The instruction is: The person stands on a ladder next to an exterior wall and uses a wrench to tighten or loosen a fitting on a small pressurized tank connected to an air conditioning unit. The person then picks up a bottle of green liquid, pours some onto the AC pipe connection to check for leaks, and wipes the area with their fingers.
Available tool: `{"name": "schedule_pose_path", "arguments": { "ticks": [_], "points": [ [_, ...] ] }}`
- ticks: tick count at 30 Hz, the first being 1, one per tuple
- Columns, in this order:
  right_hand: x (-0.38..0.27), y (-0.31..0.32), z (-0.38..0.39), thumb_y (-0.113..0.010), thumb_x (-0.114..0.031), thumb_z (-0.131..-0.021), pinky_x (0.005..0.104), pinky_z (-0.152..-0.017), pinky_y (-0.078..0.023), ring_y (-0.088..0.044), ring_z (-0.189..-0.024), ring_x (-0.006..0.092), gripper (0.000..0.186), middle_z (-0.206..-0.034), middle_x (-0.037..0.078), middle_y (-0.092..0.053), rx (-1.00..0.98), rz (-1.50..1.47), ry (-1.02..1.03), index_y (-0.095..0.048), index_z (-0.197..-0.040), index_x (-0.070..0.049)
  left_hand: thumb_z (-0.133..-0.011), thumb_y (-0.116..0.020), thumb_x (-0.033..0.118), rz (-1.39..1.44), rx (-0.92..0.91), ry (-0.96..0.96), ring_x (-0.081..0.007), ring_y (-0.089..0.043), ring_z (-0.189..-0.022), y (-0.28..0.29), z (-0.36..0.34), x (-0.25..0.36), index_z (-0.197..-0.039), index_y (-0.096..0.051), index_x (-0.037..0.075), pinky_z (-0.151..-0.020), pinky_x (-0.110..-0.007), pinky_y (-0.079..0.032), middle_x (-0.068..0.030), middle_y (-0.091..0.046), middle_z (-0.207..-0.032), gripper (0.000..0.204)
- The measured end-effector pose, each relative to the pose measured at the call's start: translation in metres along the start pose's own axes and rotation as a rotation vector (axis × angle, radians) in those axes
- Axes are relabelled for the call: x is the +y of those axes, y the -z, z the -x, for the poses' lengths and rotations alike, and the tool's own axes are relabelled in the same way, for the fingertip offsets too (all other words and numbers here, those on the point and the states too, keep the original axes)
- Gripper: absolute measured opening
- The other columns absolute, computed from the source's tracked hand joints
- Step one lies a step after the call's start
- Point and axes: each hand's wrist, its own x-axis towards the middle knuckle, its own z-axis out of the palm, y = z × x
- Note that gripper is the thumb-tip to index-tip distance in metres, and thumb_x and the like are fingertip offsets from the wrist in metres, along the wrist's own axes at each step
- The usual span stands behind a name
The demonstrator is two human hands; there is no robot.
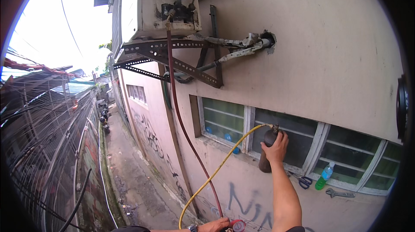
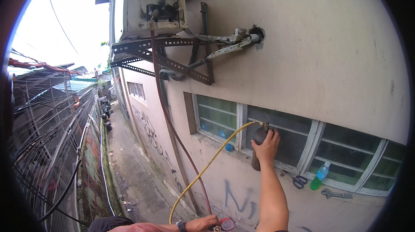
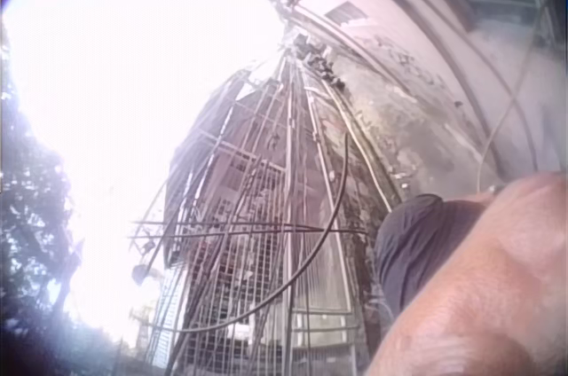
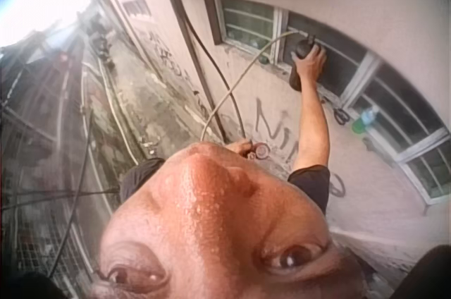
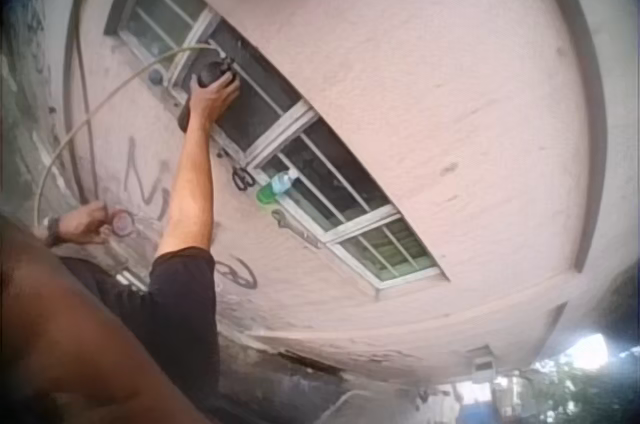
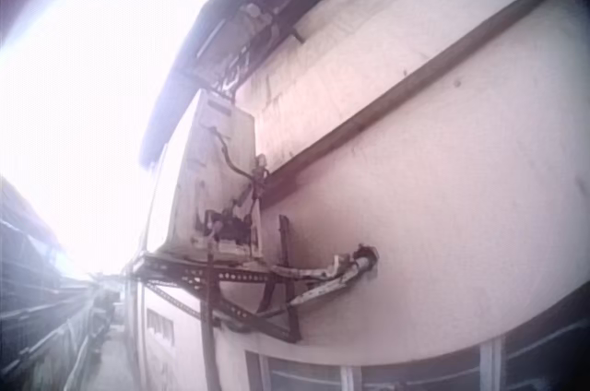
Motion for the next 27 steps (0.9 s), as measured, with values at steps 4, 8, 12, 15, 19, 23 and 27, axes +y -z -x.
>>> {"name": "schedule_pose_path", "arguments": {
  "ticks": [4, 8, 12, 15, 19, 23, 27],
  "points": [
    [0.0011, -0.0005, -0.0012, -0.096, -0.027, -0.065, 0.0511, -0.111, -0.045, -0.047, -0.132, 0.0438, 0.091, -0.143, 0.021, -0.046, -0.001, 0.000, -0.004, -0.048, -0.138, -0.002, -0.088, -0.068, 0.008, 0.001, -0.002, 0.003, -0.0342, -0.056, -0.079, -0.0016, 0.0001, -0.0015, -0.097, -0.069, -0.003, -0.069, -0.042, -0.043, -0.0185, -0.053, -0.088, 0.014],
    [-0.0003, 0.0030, -0.0021, -0.096, -0.027, -0.065, 0.0512, -0.111, -0.045, -0.047, -0.132, 0.0437, 0.091, -0.143, 0.021, -0.046, 0.003, -0.012, -0.020, -0.048, -0.138, -0.002, -0.089, -0.068, 0.008, -0.003, -0.005, 0.002, -0.0342, -0.056, -0.079, -0.0013, -0.0009, -0.0026, -0.098, -0.069, -0.003, -0.070, -0.042, -0.044, -0.0185, -0.053, -0.088, 0.014],
    [0.0030, -0.0009, -0.0006, -0.096, -0.027, -0.064, 0.0507, -0.110, -0.046, -0.048, -0.131, 0.0433, 0.093, -0.143, 0.021, -0.046, 0.026, 0.013, 0.003, -0.046, -0.139, -0.003, -0.089, -0.068, 0.008, -0.002, -0.006, -0.001, -0.0341, -0.057, -0.080, -0.0023, -0.0026, -0.0042, -0.098, -0.069, -0.003, -0.070, -0.042, -0.044, -0.0184, -0.054, -0.088, 0.014],
    [0.0024, -0.0021, -0.0001, -0.096, -0.026, -0.063, 0.0501, -0.110, -0.046, -0.049, -0.130, 0.0431, 0.095, -0.142, 0.020, -0.047, 0.029, 0.032, 0.006, -0.045, -0.140, -0.004, -0.089, -0.068, 0.008, -0.004, -0.006, -0.001, -0.0341, -0.057, -0.080, -0.0030, -0.0032, -0.0046, -0.099, -0.070, -0.003, -0.070, -0.042, -0.044, -0.0184, -0.054, -0.089, 0.015],
    [0.0025, -0.0005, -0.0010, -0.096, -0.028, -0.065, 0.0507, -0.111, -0.045, -0.047, -0.131, 0.0435, 0.090, -0.143, 0.021, -0.046, 0.030, -0.003, 0.010, -0.048, -0.137, -0.001, -0.089, -0.068, 0.008, -0.012, -0.006, 0.003, -0.0340, -0.058, -0.081, -0.0001, -0.0035, -0.0040, -0.099, -0.070, -0.003, -0.071, -0.042, -0.045, -0.0184, -0.055, -0.089, 0.015],
    [0.0018, 0.0008, -0.0003, -0.096, -0.027, -0.065, 0.0506, -0.111, -0.045, -0.047, -0.132, 0.0435, 0.091, -0.142, 0.021, -0.046, 0.027, -0.005, 0.008, -0.047, -0.137, -0.001, -0.090, -0.068, 0.008, -0.018, -0.003, 0.006, -0.0340, -0.058, -0.081, -0.0018, -0.0019, -0.0052, -0.100, -0.070, -0.003, -0.071, -0.041, -0.045, -0.0183, -0.056, -0.089, 0.015],
    [0.0020, 0.0010, -0.0001, -0.096, -0.027, -0.065, 0.0504, -0.111, -0.045, -0.047, -0.132, 0.0432, 0.092, -0.143, 0.021, -0.045, 0.022, 0.002, 0.011, -0.046, -0.138, -0.001, -0.090, -0.068, 0.008, -0.021, -0.003, 0.008, -0.0340, -0.059, -0.082, -0.0022, -0.0019, -0.0049, -0.100, -0.071, -0.003, -0.071, -0.041, -0.045, -0.0183, -0.056, -0.090, 0.015]
  ]
}}
